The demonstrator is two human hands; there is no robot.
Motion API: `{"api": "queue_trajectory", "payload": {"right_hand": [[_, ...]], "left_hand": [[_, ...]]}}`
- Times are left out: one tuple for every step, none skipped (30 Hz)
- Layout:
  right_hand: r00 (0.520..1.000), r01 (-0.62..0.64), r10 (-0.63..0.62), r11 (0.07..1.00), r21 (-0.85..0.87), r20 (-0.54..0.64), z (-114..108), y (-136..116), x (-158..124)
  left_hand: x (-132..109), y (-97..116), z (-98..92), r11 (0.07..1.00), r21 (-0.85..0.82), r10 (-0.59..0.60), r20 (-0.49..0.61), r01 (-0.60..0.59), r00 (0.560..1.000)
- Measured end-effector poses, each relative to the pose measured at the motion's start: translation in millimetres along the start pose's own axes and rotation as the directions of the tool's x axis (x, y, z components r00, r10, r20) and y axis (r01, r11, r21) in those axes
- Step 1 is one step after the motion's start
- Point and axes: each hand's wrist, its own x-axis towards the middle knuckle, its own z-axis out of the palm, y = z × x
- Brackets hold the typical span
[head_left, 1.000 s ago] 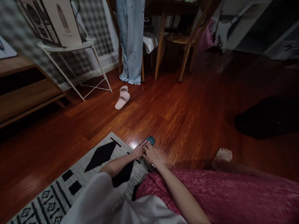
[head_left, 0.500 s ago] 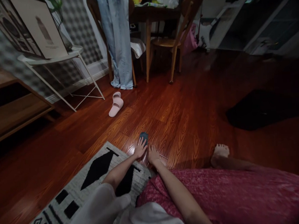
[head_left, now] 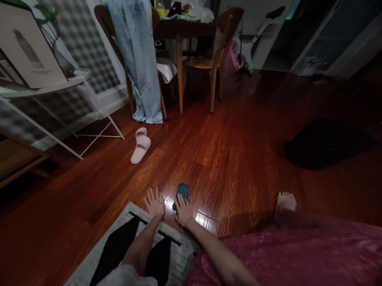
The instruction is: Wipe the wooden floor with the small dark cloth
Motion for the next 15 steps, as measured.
{"api": "queue_trajectory", "payload": {"right_hand": [[1.0, -0.011, 0.011, 1.0, 0.0, -0.013, 1, 2, 7], [0.999, -0.027, 0.027, 1.0, 0.0, -0.029, 0, 5, 14], [0.998, -0.048, 0.048, 0.999, 0.0, -0.046, -3, 10, 22], [0.995, -0.075, 0.075, 0.997, 0.0, -0.065, -6, 17, 31], [0.991, -0.107, 0.107, 0.994, 0.0, -0.085, -11, 27, 40], [0.984, -0.144, 0.143, 0.99, -0.001, -0.108, -17, 37, 48], [0.975, -0.181, 0.18, 0.983, -0.002, -0.132, -23, 49, 55], [0.964, -0.217, 0.214, 0.976, -0.002, -0.157, -30, 62, 61], [0.954, -0.246, 0.241, 0.969, -0.004, -0.179, -36, 75, 65], [0.945, -0.267, 0.261, 0.964, -0.007, -0.198, -41, 88, 66], [0.939, -0.279, 0.27, 0.96, -0.012, -0.211, -46, 99, 66], [0.937, -0.282, 0.271, 0.959, -0.019, -0.22, -50, 110, 63], [0.938, -0.279, 0.266, 0.96, -0.028, -0.224, -53, 118, 60], [0.939, -0.274, 0.259, 0.961, -0.036, -0.225, -55, 125, 55], [0.941, -0.268, 0.252, 0.962, -0.043, -0.224, -56, 130, 49]], "left_hand": [[0, 3, 0.2, 1.0, -0.001, -0.016, -0.008, 0.016, 1.0], [-1, 5, 0.4, 1.0, -0.003, -0.031, -0.016, 0.031, 0.999], [-1, 7, 0.5, 0.999, -0.004, -0.046, -0.024, 0.046, 0.999], [-1, 9, 0.6, 0.998, -0.004, -0.06, -0.031, 0.06, 0.998], [-1, 11, 0.7, 0.997, -0.005, -0.072, -0.036, 0.072, 0.997], [-1, 12, 0.7, 0.997, -0.005, -0.081, -0.04, 0.081, 0.996], [-1, 14, 0.7, 0.996, -0.005, -0.086, -0.042, 0.086, 0.995], [-1, 14, 0.6, 0.996, -0.004, -0.089, -0.042, 0.089, 0.995], [-1, 15, 0.3, 0.996, -0.003, -0.089, -0.04, 0.089, 0.995], [-1, 15, 0.0, 0.996, -0.001, -0.088, -0.038, 0.089, 0.995], [-1, 15, -0.3, 0.996, 0.001, -0.088, -0.036, 0.088, 0.995], [-2, 15, -0.7, 0.996, 0.003, -0.087, -0.034, 0.088, 0.996], [-2, 15, -1.0, 0.996, 0.004, -0.087, -0.031, 0.087, 0.996], [-2, 15, -1.4, 0.996, 0.005, -0.087, -0.029, 0.087, 0.996], [-1, 15, -1.8, 0.996, 0.005, -0.087, -0.027, 0.087, 0.996]]}}
